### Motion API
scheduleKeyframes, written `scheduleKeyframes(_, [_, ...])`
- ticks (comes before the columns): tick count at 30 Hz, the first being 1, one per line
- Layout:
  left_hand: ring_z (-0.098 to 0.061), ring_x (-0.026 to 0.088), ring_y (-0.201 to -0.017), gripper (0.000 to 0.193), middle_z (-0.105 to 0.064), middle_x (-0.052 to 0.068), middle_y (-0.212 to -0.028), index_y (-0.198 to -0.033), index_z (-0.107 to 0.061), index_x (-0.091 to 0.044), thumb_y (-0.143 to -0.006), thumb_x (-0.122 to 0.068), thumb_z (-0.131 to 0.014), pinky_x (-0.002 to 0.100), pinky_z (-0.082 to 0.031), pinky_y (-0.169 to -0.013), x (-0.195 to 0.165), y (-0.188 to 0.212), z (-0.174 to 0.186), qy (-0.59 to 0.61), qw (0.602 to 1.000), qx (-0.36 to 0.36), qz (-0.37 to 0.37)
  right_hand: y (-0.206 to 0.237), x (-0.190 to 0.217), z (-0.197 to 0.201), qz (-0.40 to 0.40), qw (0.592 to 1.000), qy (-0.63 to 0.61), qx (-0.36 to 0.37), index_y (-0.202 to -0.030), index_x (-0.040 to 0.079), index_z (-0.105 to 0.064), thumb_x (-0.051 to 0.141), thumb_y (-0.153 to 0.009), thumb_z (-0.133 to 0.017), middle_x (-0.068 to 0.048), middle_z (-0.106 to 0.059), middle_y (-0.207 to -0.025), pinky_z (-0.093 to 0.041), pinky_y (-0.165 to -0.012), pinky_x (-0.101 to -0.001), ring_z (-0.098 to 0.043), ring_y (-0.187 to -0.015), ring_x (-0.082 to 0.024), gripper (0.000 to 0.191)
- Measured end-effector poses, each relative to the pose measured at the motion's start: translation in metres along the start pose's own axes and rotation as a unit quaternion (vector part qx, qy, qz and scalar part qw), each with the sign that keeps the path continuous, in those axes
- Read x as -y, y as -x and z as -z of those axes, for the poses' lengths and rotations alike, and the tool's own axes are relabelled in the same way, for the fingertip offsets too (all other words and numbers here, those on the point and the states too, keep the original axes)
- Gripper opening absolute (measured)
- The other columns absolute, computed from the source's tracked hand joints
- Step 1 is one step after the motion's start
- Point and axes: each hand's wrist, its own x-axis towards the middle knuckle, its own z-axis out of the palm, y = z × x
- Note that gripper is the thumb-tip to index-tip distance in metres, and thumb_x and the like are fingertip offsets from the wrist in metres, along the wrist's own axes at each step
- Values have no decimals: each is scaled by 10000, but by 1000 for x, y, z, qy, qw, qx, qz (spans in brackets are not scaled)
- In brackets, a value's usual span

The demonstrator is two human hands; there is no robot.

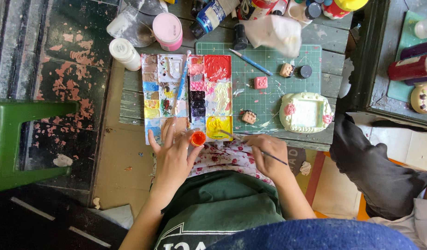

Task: The person sits at a cluttered craft table and paints small plaster figurines with a paintbrush. They dip the brush into paint bottles and a palette, mix colors on the palette, hold a small orange paint cup, and apply paint to the figurines and a decorative frame piece.

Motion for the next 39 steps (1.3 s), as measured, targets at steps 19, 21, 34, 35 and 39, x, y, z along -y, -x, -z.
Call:
scheduleKeyframes(19, [-414,334,-1481,451,-756,100,-1045,-1308,-664,-99,-976,-404,-674,724,-28,-1173,-2,-1,2,4,1000,1,1,8,-4,5,-6,1000,18,-8,-1054,75,-557,-32,-913,-649,-104,-754,-1015,-579,-709,-386,-735,-814,-302,200])
scheduleKeyframes(21, [-417,333,-1481,483,-755,101,-1030,-1308,-658,-68,-973,-414,-679,734,-21,-1169,-1,-1,1,-1,1000,6,4,9,-5,4,-1,999,21,-28,-1050,68,-565,-32,-908,-637,-116,-748,-1021,-586,-726,-385,-737,-827,-303,188])
scheduleKeyframes(34, [-422,336,-1481,443,-758,87,-1059,-1303,-670,-95,-987,-406,-665,723,-10,-1181,-3,-1,4,13,1000,-1,6,32,-14,-19,-185,977,-50,-89,-1066,30,-612,2,-1040,-510,-84,-751,-792,-564,-681,-307,-738,-706,-161,109])
scheduleKeyframes(35, [-421,334,-1479,437,-760,84,-1067,-1307,-670,-106,-989,-407,-663,722,-11,-1182,-3,-1,4,16,1000,-3,6,34,-15,-22,-208,967,-99,-107,-1073,24,-604,10,-1055,-493,-93,-715,-789,-545,-660,-302,-740,-721,-161,113])
scheduleKeyframes(39, [-418,335,-1479,425,-758,83,-1061,-1319,-669,-142,-990,-411,-660,721,-12,-1182,-4,-2,4,17,1000,-2,5,36,-15,-32,-269,934,-177,-156,-1099,-1,-589,21,-1071,-461,-125,-724,-800,-458,-592,-295,-608,-649,-173,133])
